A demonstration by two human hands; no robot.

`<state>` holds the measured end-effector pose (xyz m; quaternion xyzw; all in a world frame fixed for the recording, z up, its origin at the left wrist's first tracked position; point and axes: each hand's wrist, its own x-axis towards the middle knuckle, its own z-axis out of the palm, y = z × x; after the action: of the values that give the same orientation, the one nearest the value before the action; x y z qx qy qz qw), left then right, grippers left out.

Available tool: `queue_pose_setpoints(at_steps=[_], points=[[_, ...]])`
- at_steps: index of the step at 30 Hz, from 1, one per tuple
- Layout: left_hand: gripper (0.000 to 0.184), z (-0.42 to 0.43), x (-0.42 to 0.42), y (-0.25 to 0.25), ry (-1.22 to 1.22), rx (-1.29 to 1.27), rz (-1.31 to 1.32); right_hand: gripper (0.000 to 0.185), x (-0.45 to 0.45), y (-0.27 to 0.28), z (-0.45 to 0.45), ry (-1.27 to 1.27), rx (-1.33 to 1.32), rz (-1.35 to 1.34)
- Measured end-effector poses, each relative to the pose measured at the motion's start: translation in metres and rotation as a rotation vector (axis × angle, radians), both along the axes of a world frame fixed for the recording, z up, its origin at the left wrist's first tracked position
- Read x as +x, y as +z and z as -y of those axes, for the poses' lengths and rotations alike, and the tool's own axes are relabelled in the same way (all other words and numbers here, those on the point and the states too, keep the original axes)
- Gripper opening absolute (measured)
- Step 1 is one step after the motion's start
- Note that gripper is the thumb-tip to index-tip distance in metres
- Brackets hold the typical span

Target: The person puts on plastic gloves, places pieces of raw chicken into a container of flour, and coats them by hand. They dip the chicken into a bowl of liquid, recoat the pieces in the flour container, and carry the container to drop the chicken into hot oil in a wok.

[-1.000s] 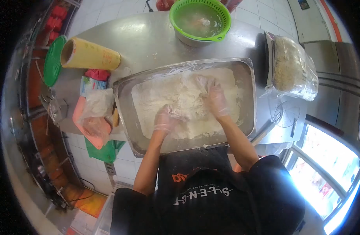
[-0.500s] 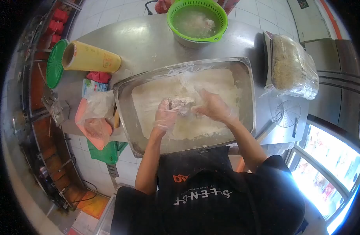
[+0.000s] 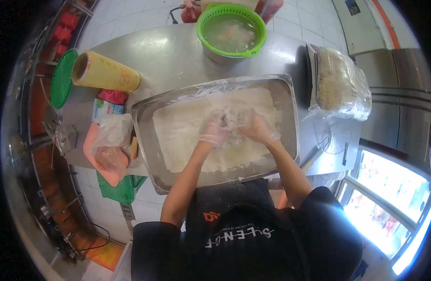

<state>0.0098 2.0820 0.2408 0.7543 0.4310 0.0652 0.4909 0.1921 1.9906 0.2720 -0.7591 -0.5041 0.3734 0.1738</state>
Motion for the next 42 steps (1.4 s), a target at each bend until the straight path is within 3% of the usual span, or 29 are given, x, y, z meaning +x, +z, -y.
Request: queue_pose_setpoints(at_steps=[1,4,5,7,11,13,16,19,22,25,28,29,31,34,37,39,42], points=[[0.036,-0.001,0.003,-0.01,-0.099,0.129,-0.125,0.063,0.002,0.001,-0.003,-0.017,0.005,-0.07],[0.033,0.002,0.01,-0.026,-0.1,0.035,-0.137,0.06,0.011,0.01,-0.016,0.13,-0.118,-0.162],[0.032,0.006,0.014,-0.026,-0.038,0.029,-0.11,0.057,0.017,0.006,-0.017,0.118,-0.076,-0.161],[0.03,0.01,0.028,0.02,0.103,0.017,-0.055,0.051,0.03,-0.015,-0.02,0.114,0.008,-0.161],[0.032,0.017,0.036,-0.005,0.179,0.033,-0.066,0.042,0.043,-0.041,-0.039,0.391,-0.09,-0.005],[0.032,0.019,0.032,-0.005,0.199,-0.039,0.069,0.038,0.041,0.004,-0.053,0.474,-0.353,0.052],[0.032,0.02,0.016,0.005,0.144,-0.085,0.084,0.037,0.035,0.034,-0.033,0.491,-0.163,0.051],[0.034,0.023,0.0,0.001,0.238,-0.11,0.286,0.04,0.025,0.06,-0.023,0.402,-0.165,0.042],[0.043,0.017,-0.025,0.015,0.341,-0.036,0.207,0.035,0.019,0.108,-0.029,0.301,-0.094,0.116],[0.052,0.021,-0.04,0.013,0.238,0.109,-0.161,0.037,0.034,0.132,-0.048,0.197,0.306,-0.108],[0.059,0.038,-0.041,0.02,-0.051,0.335,-0.287,0.039,0.047,0.183,-0.093,0.139,0.213,0.092],[0.059,0.047,-0.042,0.016,-0.032,0.334,-0.296,0.036,0.043,0.203,-0.113,0.127,0.215,0.25],[0.059,0.059,-0.042,0.003,0.004,0.333,-0.311,0.028,0.043,0.224,-0.149,0.26,0.357,0.264],[0.056,0.053,-0.04,0.009,-0.072,0.226,-0.303,0.029,0.051,0.211,-0.208,0.515,0.341,0.578],[0.043,0.056,-0.042,0.006,-0.092,0.289,-0.258,0.038,0.065,0.176,-0.265,0.718,0.24,0.654],[0.033,0.068,-0.048,-0.036,-0.213,0.385,-0.275,0.034,0.077,0.133,-0.295,0.947,0.123,0.761],[0.024,0.074,-0.057,-0.081,-0.362,0.424,-0.277,0.029,0.073,0.112,-0.286,0.577,0.027,0.547]])
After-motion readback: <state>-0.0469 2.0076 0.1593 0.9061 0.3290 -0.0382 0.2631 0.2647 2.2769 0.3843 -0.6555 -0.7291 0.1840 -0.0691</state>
